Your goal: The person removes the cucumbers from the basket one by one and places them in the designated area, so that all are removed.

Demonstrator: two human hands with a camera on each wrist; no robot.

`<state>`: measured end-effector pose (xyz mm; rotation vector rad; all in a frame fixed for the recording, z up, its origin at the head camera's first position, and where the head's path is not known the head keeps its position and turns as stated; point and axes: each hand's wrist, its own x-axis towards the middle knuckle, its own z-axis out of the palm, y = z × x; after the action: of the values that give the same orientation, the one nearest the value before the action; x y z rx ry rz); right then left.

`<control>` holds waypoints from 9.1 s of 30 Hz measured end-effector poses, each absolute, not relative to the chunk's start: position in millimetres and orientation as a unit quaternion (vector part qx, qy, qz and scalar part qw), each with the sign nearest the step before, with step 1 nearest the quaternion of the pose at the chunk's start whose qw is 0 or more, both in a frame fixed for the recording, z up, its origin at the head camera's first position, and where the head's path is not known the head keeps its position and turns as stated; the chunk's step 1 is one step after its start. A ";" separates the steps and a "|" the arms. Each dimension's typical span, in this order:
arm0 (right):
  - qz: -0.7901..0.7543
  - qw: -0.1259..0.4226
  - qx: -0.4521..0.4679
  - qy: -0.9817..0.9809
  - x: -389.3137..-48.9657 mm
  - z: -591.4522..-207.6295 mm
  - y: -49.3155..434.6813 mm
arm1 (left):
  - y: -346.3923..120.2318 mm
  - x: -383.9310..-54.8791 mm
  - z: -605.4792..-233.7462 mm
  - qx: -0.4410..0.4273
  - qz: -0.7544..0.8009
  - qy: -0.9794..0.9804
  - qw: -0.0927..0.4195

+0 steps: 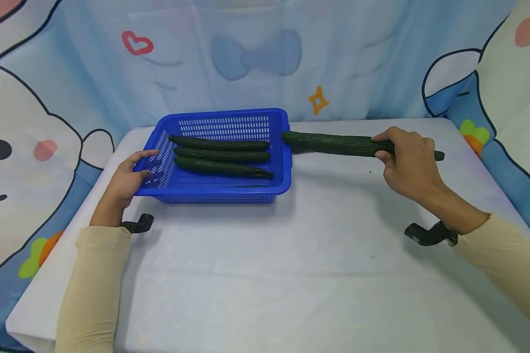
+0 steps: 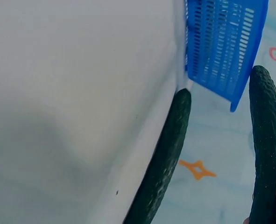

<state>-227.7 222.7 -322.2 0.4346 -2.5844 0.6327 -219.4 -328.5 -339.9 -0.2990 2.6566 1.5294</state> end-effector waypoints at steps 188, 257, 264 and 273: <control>0.092 -0.270 0.330 -0.900 -281.6 -334.2 -39.9 | -328.7 -220.1 -338.9 -0.108 0.501 0.858 0.031; 0.078 -0.165 0.339 -0.923 -274.6 -329.9 -33.3 | -329.1 -218.8 -340.4 -0.109 0.503 0.857 0.029; 0.086 -0.145 0.339 -0.926 -273.9 -329.6 -32.5 | -329.2 -219.8 -340.7 -0.109 0.502 0.857 0.030; 0.090 -0.135 0.333 -0.929 -273.9 -330.1 -33.5 | -329.6 -220.2 -339.5 -0.110 0.505 0.855 0.031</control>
<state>-273.9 -33.5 -330.1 1.1467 -3.1989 0.3114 -220.2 -329.6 -339.5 -0.3390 2.6348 1.5559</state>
